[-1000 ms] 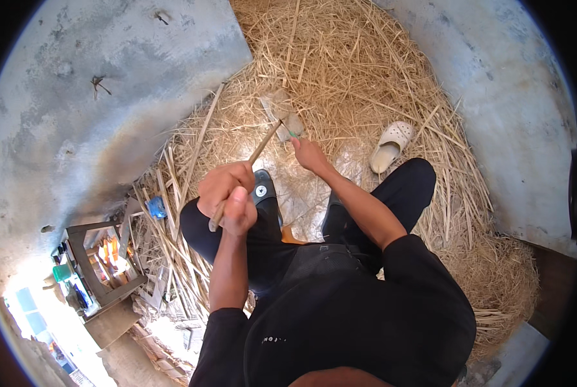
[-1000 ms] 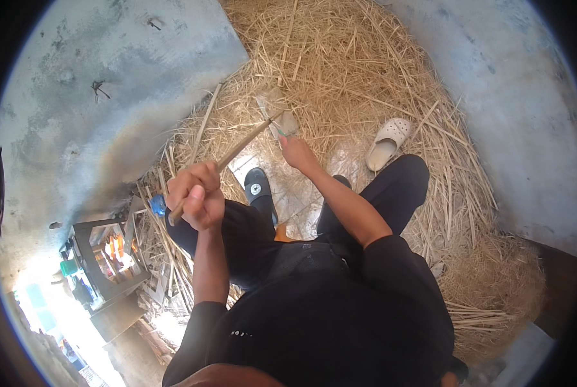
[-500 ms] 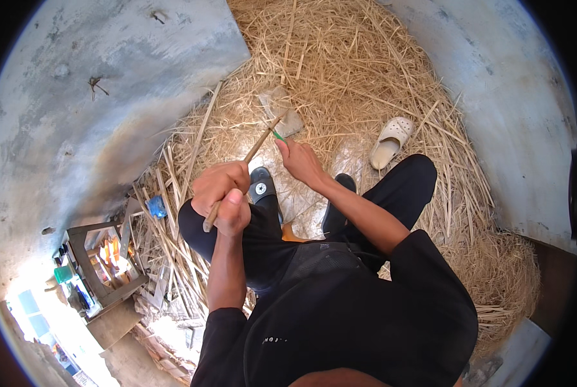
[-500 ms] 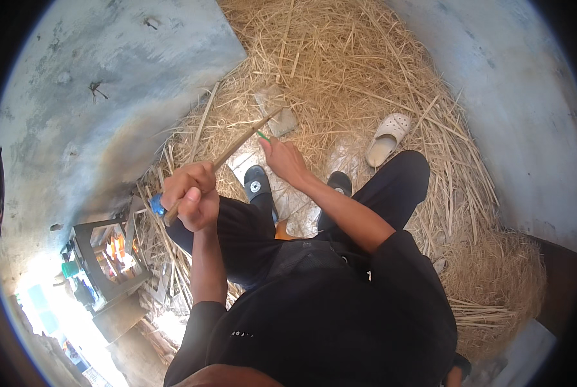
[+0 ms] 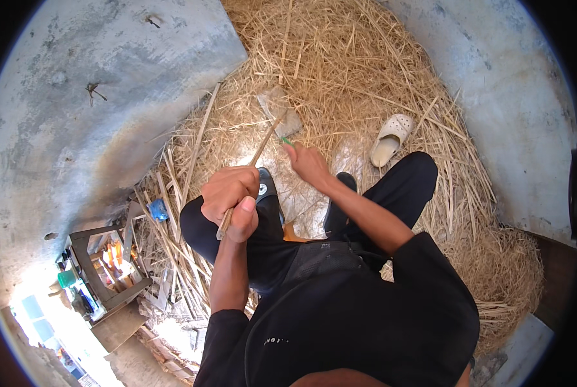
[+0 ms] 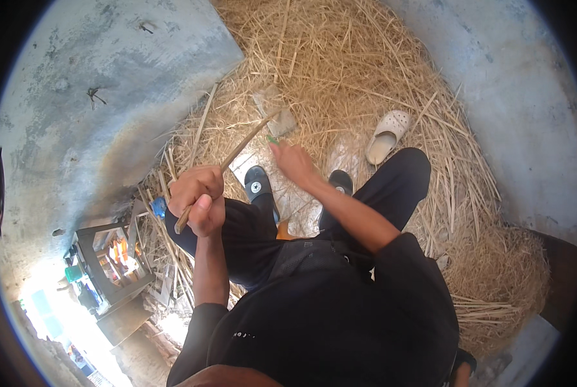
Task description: The person strips bark or outer layers from a wooden stick using a small knife.
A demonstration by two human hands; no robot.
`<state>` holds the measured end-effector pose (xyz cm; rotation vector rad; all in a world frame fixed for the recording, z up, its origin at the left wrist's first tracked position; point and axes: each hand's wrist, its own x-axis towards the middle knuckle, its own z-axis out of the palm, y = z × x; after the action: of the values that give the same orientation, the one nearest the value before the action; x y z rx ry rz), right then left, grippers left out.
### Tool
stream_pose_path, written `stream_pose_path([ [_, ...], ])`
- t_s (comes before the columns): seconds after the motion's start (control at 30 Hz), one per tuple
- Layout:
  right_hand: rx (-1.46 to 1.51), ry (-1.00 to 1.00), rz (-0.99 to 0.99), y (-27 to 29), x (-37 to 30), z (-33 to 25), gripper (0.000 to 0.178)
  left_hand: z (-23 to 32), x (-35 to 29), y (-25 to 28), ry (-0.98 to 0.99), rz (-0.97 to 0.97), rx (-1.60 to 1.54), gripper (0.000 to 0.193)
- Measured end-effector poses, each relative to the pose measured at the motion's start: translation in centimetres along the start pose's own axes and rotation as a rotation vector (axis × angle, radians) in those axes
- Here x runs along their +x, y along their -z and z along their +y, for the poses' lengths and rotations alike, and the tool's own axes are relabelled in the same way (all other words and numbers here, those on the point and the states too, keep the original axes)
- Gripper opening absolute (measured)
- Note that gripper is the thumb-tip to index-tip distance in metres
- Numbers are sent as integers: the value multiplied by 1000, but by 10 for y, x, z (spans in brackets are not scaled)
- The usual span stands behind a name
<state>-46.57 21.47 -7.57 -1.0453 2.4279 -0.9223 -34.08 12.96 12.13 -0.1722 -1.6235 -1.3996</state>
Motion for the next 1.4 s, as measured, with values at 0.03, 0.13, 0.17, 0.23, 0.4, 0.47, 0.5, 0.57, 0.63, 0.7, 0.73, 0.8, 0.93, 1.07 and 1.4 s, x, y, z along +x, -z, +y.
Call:
stream_pose_path([
  [0.03, -22, -6, 7, -6, 3, 19, 49, 0, 0, -3, -7, -5, -3, 41],
  [0.13, -2, 13, 36, -9, 12, 35, 48, -4, 8, -1, -23, 2, -11, 40],
  [0.17, 49, 39, 27, -1, 7, 20, 47, -5, 6, 1, -17, 22, -11, 40],
  [0.23, 165, 88, -12, 30, -5, -24, 45, -3, 4, 3, -12, 26, 11, 40],
  [0.4, 259, 121, -36, 46, -29, -66, 41, -2, 5, 2, -19, -5, 22, 39],
  [0.47, 161, 32, -32, 16, -7, -28, 46, -3, 3, 3, -12, -1, 7, 37],
  [0.5, 105, -17, -49, 10, -1, -12, 48, -3, 2, 4, -12, 3, -2, 37],
  [0.57, 20, -70, -65, 5, 10, 15, 50, -3, 3, 1, -17, -24, 12, 36],
  [0.63, -31, -77, -60, 4, 22, 30, 53, -3, 4, -2, -8, -13, 14, 36],
  [0.7, 129, -9, -62, 20, 13, -6, 52, -3, 5, 2, -17, 43, 20, 36],
  [0.73, 206, 9, -69, 29, 0, -24, 52, -2, 4, 2, -7, 73, 16, 36],
  [0.8, 312, 114, -42, 39, -16, -50, 47, -4, 6, 2, -20, 49, 41, 37],
  [0.93, 255, 115, -19, 37, -32, -59, 40, -2, 0, 3, -15, 20, 32, 37],
  [1.07, -50, 42, -33, -10, 15, 22, 51, -2, 1, -3, -27, -42, 29, 37],
  [1.4, 314, 33, -198, 62, -18, -43, 53, -4, 7, 4, -10, 28, -1, 39],
])
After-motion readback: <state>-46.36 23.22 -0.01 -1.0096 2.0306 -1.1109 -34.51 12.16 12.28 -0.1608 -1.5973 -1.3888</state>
